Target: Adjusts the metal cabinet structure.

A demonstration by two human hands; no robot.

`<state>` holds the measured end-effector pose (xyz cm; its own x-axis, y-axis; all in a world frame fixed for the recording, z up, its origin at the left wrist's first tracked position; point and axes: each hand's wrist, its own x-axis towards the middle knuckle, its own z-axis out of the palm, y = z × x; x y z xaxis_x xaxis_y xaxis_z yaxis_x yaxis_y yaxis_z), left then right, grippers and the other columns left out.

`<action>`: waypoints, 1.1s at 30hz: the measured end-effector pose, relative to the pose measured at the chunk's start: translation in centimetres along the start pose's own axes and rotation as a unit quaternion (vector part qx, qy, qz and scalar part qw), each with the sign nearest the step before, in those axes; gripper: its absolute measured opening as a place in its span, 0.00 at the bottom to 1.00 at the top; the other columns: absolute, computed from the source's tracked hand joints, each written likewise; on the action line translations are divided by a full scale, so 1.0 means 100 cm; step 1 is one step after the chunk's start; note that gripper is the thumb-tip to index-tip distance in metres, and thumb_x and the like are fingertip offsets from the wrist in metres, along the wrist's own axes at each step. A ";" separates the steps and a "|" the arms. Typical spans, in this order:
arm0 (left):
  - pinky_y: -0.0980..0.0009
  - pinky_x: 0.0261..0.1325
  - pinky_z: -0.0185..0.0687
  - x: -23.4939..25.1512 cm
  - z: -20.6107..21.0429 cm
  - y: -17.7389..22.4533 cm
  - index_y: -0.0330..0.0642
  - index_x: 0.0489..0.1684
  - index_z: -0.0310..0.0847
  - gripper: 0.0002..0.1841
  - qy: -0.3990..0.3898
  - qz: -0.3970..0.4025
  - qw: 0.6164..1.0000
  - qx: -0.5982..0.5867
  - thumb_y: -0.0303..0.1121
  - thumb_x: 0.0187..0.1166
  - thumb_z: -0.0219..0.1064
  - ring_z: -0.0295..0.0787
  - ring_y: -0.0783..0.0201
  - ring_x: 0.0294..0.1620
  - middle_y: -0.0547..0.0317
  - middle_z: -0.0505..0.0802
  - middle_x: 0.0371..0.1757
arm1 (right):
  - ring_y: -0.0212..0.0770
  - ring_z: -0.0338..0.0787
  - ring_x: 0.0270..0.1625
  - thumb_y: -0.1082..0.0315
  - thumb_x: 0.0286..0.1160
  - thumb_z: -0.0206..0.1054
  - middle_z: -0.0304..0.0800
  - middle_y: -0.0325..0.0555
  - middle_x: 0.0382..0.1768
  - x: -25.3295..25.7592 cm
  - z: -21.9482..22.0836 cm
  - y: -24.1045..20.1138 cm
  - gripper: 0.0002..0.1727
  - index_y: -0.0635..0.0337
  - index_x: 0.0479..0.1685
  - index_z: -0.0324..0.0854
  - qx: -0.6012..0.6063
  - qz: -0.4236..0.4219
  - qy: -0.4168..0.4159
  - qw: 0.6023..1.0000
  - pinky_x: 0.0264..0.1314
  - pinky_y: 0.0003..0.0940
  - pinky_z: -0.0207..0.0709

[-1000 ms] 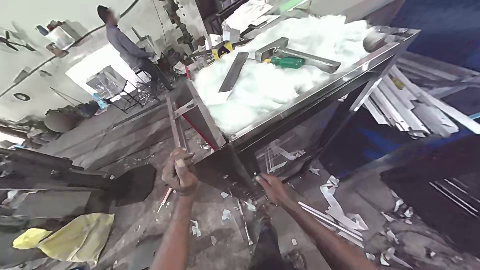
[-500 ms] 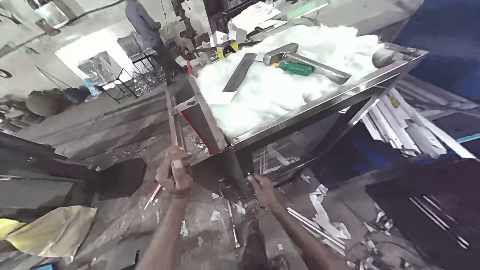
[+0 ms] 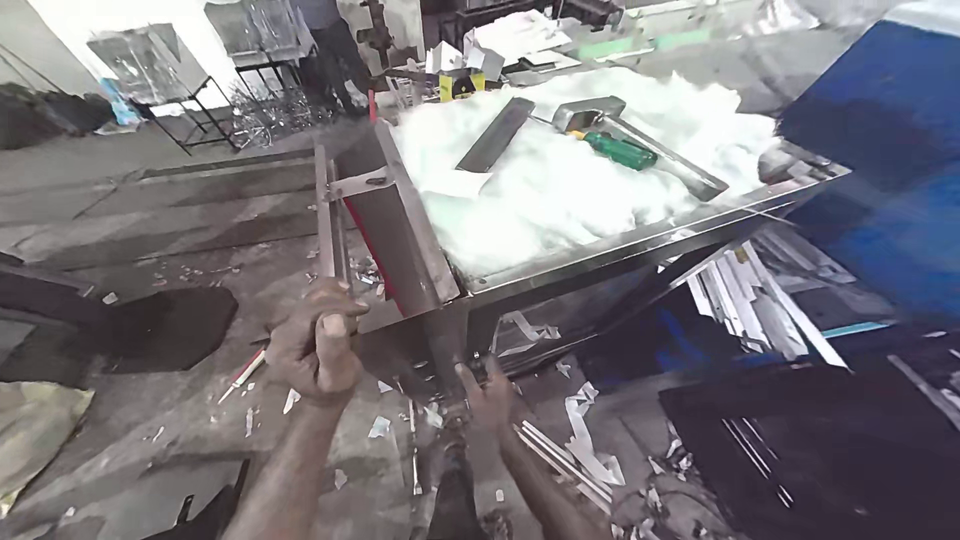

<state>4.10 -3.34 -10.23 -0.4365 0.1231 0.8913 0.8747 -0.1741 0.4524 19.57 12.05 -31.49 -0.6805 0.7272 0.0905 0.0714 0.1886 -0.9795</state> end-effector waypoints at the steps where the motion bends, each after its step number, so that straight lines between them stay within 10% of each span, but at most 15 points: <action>1: 0.64 0.56 0.86 0.000 0.001 -0.001 0.53 0.31 0.87 0.20 0.001 0.003 1.000 -0.003 0.46 0.91 0.53 0.88 0.74 0.35 0.75 0.91 0.28 | 0.31 0.90 0.33 0.54 0.68 0.80 0.91 0.37 0.31 0.000 0.003 0.003 0.17 0.58 0.43 0.87 0.003 -0.007 0.015 1.000 0.40 0.34 0.89; 10: 0.62 0.60 0.85 0.000 0.002 -0.003 0.52 0.32 0.87 0.19 0.000 0.021 1.000 -0.004 0.44 0.91 0.53 0.89 0.71 0.40 0.74 0.91 0.30 | 0.31 0.80 0.21 0.56 0.51 0.88 0.81 0.37 0.18 -0.013 0.006 -0.006 0.19 0.58 0.20 0.83 -0.032 0.046 0.126 0.990 0.29 0.35 0.79; 15: 0.63 0.57 0.85 0.002 0.002 -0.003 0.51 0.30 0.86 0.20 0.000 0.028 1.000 -0.007 0.45 0.91 0.52 0.89 0.72 0.39 0.73 0.91 0.29 | 0.28 0.79 0.22 0.55 0.70 0.74 0.81 0.36 0.20 -0.016 -0.008 -0.022 0.17 0.62 0.34 0.86 0.052 0.077 0.055 0.994 0.29 0.30 0.80; 23: 0.66 0.56 0.84 0.004 0.002 0.000 0.50 0.32 0.88 0.19 -0.016 0.018 1.000 0.000 0.44 0.90 0.55 0.88 0.74 0.39 0.74 0.91 0.29 | 0.25 0.78 0.24 0.48 0.81 0.61 0.80 0.32 0.20 -0.007 -0.013 -0.018 0.23 0.58 0.29 0.83 0.091 0.045 0.014 0.995 0.31 0.28 0.78; 33: 0.67 0.51 0.84 0.003 0.001 0.000 0.49 0.31 0.87 0.19 -0.009 0.013 1.000 0.017 0.44 0.90 0.54 0.88 0.73 0.36 0.73 0.90 0.27 | 0.31 0.78 0.22 0.56 0.80 0.69 0.80 0.38 0.19 0.008 0.000 -0.033 0.18 0.64 0.30 0.83 0.120 0.152 0.050 0.980 0.30 0.32 0.78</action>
<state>3.96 -3.19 -9.98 -0.4093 0.1361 0.9022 0.8929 -0.1438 0.4267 18.76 12.03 -28.22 -0.5785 0.7893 -0.2060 0.0776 -0.1982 -0.9771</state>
